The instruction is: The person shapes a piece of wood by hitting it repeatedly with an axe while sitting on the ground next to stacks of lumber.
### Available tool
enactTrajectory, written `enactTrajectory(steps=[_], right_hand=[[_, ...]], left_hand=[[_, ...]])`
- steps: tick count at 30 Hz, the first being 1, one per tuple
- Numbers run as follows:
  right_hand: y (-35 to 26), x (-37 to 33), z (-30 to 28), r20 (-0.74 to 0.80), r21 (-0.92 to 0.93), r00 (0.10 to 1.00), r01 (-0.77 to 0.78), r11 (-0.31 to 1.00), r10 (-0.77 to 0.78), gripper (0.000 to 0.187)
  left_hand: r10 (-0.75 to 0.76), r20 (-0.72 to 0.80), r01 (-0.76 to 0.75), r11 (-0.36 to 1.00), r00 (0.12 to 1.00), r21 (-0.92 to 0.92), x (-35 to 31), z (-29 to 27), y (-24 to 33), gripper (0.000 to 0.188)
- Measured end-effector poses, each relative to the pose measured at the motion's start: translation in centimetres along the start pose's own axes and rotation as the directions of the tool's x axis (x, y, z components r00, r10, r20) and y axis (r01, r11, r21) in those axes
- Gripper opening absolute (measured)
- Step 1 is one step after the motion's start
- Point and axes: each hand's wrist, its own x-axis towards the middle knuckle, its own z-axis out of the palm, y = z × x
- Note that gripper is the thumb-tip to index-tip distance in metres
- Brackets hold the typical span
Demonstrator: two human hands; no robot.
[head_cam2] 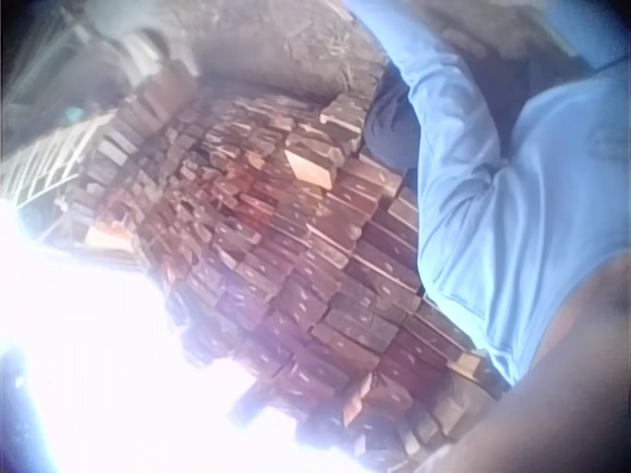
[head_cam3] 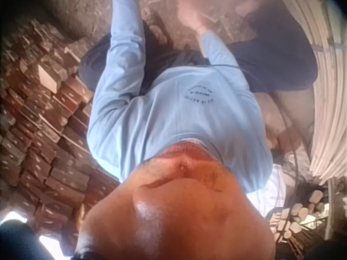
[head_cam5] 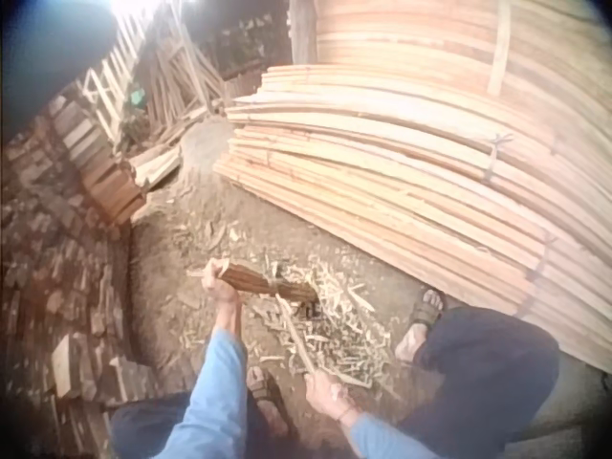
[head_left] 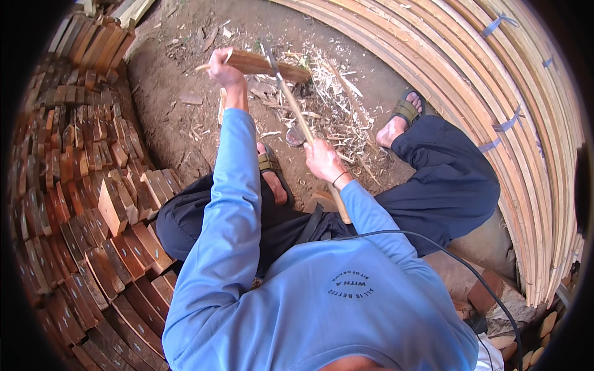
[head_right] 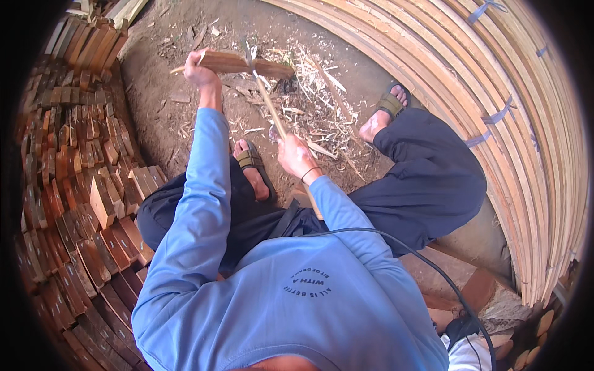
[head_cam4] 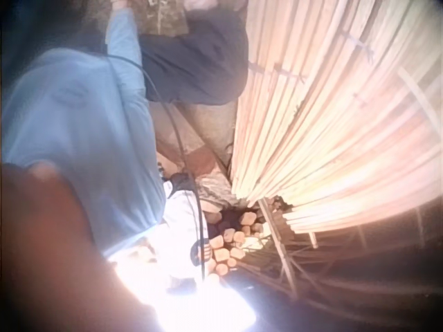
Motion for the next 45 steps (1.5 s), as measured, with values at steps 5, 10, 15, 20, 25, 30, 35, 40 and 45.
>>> enactTrajectory(steps=[5, 10, 15, 20, 25, 30, 35, 40, 45], right_hand=[[-2.1, 0.0, -2.7, -0.089, 0.058, 0.995, 0.040, 0.998, -0.035, 0.035], [-1.4, 0.3, -1.4, 0.082, -0.018, 0.995, -0.049, 0.999, 0.050, 0.033], [-3.7, -0.5, -2.4, -0.129, 0.214, 0.988, -0.058, 0.975, 0.087, 0.033], [-3.1, -0.4, -2.2, -0.030, 0.054, 0.999, -0.024, 0.998, 0.025, 0.032], [-2.3, -1.2, -0.4, 0.065, 0.105, 0.993, -0.101, 0.989, 0.094, 0.028], [-4.7, -1.7, -3.0, -0.097, 0.066, 0.995, 0.028, 0.997, -0.022, 0.032], [-0.8, -0.3, 0.8, 0.002, 0.056, 0.999, -0.039, 0.998, 0.039, 0.028], [-4.5, -1.7, -3.3, -0.158, 0.104, 0.987, 0.024, 0.994, -0.008, 0.027], [-0.1, 0.0, 0.4, -0.063, 0.011, 0.997, 0.041, 0.999, -0.040, 0.030]], left_hand=[[0.014, 0.022, -0.015, 0.999, 1.000, 0.040, 1.0, -0.2, -0.1, 0.022], [0.033, 0.033, -0.035, 0.997, 0.999, 0.068, 0.9, 0.6, 0.1, 0.022], [0.083, 0.036, -0.087, 0.986, 0.996, 0.144, 0.7, 0.0, -0.3, 0.019], [0.036, -0.004, -0.035, 0.996, 0.999, 0.077, 0.9, -0.4, 0.3, 0.017], [0.027, 0.006, -0.027, 0.999, 1.000, 0.038, 0.5, -0.2, -0.1, 0.021], [0.034, -0.019, -0.035, 0.999, 0.999, -0.022, 1.9, -3.1, -1.2, 0.024], [-0.009, -0.013, 0.008, 0.998, 1.000, -0.061, 1.0, -0.5, -0.9, 0.021], [0.021, 0.001, -0.021, 1.000, 1.000, 0.020, 1.7, -2.2, -0.7, 0.024], [-0.020, 0.028, 0.021, 0.999, 0.999, -0.050, 0.9, -0.1, -0.1, 0.024]])
